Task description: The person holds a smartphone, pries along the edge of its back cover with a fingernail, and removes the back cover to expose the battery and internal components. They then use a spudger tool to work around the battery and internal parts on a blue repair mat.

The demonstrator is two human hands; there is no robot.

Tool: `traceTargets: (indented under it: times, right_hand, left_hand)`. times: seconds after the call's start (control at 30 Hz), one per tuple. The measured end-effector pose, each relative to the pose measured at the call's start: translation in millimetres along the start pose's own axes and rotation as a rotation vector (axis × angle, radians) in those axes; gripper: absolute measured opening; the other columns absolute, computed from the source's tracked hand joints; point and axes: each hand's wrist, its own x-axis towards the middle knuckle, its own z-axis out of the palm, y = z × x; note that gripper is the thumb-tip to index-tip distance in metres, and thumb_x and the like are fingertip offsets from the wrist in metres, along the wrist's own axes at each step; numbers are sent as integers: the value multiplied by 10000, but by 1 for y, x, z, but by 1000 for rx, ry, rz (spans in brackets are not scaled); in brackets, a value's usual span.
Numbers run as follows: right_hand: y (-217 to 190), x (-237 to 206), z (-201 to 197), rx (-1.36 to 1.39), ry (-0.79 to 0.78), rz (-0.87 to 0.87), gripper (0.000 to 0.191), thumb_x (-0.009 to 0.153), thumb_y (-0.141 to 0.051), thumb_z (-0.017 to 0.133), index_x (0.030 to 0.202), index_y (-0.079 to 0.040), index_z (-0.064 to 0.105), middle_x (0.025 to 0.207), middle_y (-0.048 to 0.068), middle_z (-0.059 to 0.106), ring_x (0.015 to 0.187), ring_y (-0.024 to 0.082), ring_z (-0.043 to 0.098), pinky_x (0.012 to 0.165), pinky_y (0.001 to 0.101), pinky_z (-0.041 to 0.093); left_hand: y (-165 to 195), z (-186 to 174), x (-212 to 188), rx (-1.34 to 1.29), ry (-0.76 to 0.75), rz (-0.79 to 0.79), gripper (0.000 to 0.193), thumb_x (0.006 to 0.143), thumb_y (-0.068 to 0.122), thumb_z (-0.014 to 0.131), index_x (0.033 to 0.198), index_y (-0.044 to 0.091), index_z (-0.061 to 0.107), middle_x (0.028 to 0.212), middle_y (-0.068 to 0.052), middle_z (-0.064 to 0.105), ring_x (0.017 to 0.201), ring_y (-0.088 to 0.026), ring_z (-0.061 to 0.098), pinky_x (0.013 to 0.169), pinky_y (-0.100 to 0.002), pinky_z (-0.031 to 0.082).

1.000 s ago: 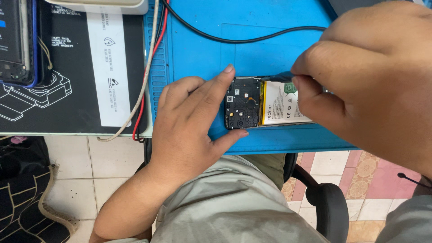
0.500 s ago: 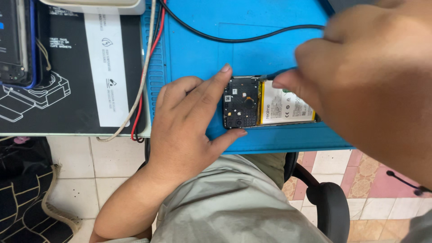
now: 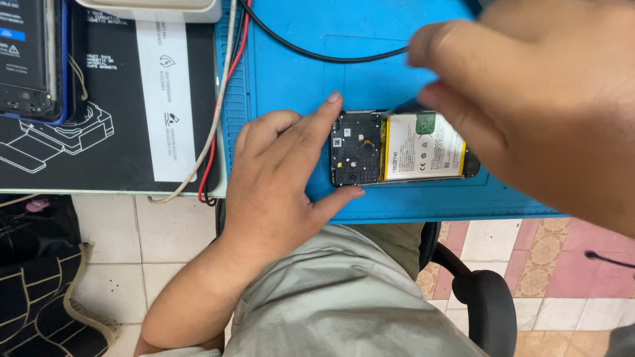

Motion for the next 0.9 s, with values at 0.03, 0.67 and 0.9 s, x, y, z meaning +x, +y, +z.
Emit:
traceTargets:
  times: [0.03,0.67,0.9]
  right_hand:
    - [-1,-1,-1,13,11,-2,434,714,-112,864,1126,-46,746,756,114,617,670,289,636,562,415,478]
    - [4,-55,42,1024,158,686,179,866,-82,780,1019,-29,703,972,48,697,852,107,679,677,256,555]
    - [1,-67,81,1283,218,753,98,961,-97,716,970,-10,674,870,71,724,768,120,707,696,258,567]
  left_hand:
    - [1,0,1,3,-1,2,975,722,349,937,1522,45,469,1284,-81,677,1162,-294,549,1036,-442,405]
    - [6,-8,3,-186,195,-20,327,912,167,834,1201,61,723,1264,-95,722,1112,-285,630,988,-378,497]
    - [2,-2,-3,-230,259,-42,181,889,99,867,1017,73,741,1083,-37,732,1048,-241,651,887,-350,510]
